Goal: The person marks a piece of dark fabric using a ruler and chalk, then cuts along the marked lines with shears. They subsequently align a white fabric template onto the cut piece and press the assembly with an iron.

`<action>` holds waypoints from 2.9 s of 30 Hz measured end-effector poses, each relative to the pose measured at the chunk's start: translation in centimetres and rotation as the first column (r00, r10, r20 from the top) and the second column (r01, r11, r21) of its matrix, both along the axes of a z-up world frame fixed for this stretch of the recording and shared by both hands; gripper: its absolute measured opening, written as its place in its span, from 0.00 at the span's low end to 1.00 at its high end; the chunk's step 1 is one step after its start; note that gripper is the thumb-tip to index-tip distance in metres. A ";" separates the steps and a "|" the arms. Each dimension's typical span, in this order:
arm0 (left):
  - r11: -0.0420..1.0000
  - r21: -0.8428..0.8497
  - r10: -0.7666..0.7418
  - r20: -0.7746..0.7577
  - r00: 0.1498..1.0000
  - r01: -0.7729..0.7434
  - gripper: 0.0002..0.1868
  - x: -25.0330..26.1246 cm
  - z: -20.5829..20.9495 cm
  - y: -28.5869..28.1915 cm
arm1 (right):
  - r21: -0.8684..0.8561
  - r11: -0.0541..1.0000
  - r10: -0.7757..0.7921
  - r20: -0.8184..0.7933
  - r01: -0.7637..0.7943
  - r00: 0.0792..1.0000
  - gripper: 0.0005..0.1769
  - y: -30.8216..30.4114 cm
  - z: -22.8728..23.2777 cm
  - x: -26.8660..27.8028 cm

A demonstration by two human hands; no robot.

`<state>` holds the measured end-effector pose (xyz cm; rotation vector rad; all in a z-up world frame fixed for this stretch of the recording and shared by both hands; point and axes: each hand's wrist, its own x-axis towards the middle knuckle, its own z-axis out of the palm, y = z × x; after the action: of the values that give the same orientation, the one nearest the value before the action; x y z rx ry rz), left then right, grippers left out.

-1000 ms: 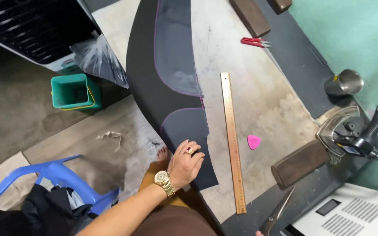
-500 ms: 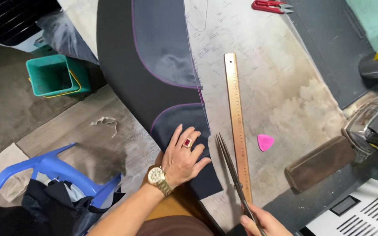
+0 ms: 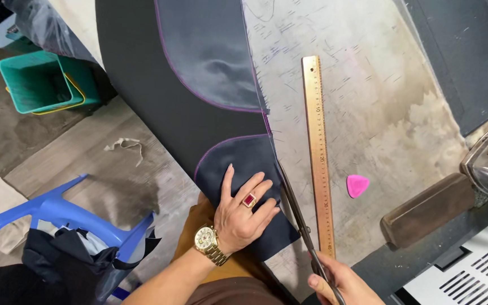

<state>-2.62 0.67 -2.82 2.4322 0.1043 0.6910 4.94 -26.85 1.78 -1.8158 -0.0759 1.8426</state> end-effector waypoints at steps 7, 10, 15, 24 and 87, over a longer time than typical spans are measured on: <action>1.000 0.006 -0.004 -0.011 1.000 0.004 0.08 0.0 0.0 0.1 | -0.049 0.999 -0.015 0.067 0.019 0.998 0.41 2.9 0.8 -0.1; 1.000 -0.003 -0.002 -0.003 1.000 0.002 0.08 0.1 0.1 0.1 | 0.010 0.998 -0.059 0.060 0.059 0.996 0.40 2.1 -0.4 -0.8; 1.000 -0.006 -0.002 0.002 1.000 0.002 0.07 0.1 0.1 0.1 | 0.030 0.998 -0.050 0.083 0.048 0.995 0.43 2.0 -0.7 -1.2; 1.000 -0.004 -0.002 -0.008 1.000 0.002 0.07 0.1 0.1 0.1 | -0.007 0.999 -0.049 0.094 0.050 0.994 0.43 2.1 -0.7 -1.5; 0.997 -0.071 -0.011 0.038 0.999 0.013 0.07 -0.4 -0.2 0.4 | -0.089 0.996 0.044 0.177 -0.028 0.983 0.49 9.1 -0.3 3.1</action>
<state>-2.98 1.06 -2.99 2.3490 0.0980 0.7149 8.08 -17.78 1.53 -2.0491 -0.0973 1.7269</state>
